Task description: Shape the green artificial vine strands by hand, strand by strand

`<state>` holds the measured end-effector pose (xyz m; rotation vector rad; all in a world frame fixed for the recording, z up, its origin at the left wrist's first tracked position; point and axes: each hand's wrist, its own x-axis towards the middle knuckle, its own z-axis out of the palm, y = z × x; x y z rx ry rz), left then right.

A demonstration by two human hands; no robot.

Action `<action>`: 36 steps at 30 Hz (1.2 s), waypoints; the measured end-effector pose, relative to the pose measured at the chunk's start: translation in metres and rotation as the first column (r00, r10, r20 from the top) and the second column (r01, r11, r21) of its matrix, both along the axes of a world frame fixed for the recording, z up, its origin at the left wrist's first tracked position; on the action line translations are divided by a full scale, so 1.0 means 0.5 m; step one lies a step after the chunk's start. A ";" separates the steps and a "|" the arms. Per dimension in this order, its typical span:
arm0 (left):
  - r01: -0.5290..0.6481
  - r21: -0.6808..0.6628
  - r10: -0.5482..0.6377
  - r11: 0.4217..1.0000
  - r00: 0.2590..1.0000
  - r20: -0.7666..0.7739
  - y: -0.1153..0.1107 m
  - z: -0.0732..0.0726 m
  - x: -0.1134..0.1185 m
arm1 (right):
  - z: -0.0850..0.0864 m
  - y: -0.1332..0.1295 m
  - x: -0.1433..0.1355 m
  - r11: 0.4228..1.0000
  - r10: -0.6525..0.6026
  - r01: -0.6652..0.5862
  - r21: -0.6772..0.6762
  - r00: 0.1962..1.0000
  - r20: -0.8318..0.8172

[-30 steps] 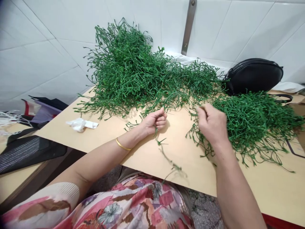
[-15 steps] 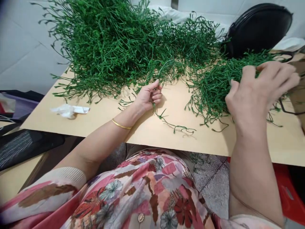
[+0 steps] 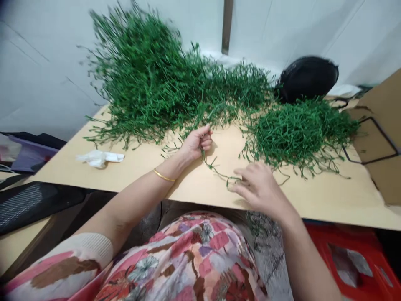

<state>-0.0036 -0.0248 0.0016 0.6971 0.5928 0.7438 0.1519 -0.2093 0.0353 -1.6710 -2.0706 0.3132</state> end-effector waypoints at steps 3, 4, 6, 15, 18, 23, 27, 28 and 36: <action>-0.012 -0.004 0.012 1.000 1.000 -0.003 0.001 0.000 -0.003 | -0.030 0.007 -0.004 0.996 0.001 -0.007 -0.093 0.998 -0.069; -0.023 -0.001 0.023 1.000 1.000 -0.004 0.002 -0.001 -0.004 | -0.036 0.013 0.000 0.995 -0.021 0.009 -0.101 0.993 -0.119; -0.023 0.005 0.023 1.000 1.000 -0.003 0.004 -0.002 -0.006 | -0.040 0.025 0.009 0.993 -0.103 0.086 -0.086 0.969 -0.224; -0.013 0.042 0.014 0.999 1.000 -0.012 0.003 -0.002 -0.007 | 0.046 0.096 0.089 0.699 -0.538 0.575 0.426 0.815 -0.217; -0.014 0.019 0.014 1.000 1.000 -0.009 0.003 -0.002 -0.002 | 0.077 0.117 0.132 0.577 -0.740 0.551 0.603 0.665 0.101; 0.023 0.012 -0.023 1.000 1.000 0.010 0.000 -0.006 0.006 | 0.055 0.106 0.078 0.801 -0.487 0.376 0.466 0.862 0.141; 0.009 0.034 -0.009 0.999 1.000 0.009 -0.006 -0.006 0.008 | 0.010 0.076 -0.059 0.965 -0.116 0.076 0.250 0.982 0.150; 0.003 0.035 -0.003 0.999 1.000 0.008 -0.007 -0.005 0.008 | 0.001 0.071 -0.091 0.976 -0.100 0.049 0.213 0.966 0.240; 0.057 -0.049 -0.055 0.997 0.997 0.048 -0.005 -0.003 0.004 | -0.075 0.101 -0.172 0.984 -0.171 0.125 0.125 0.844 0.508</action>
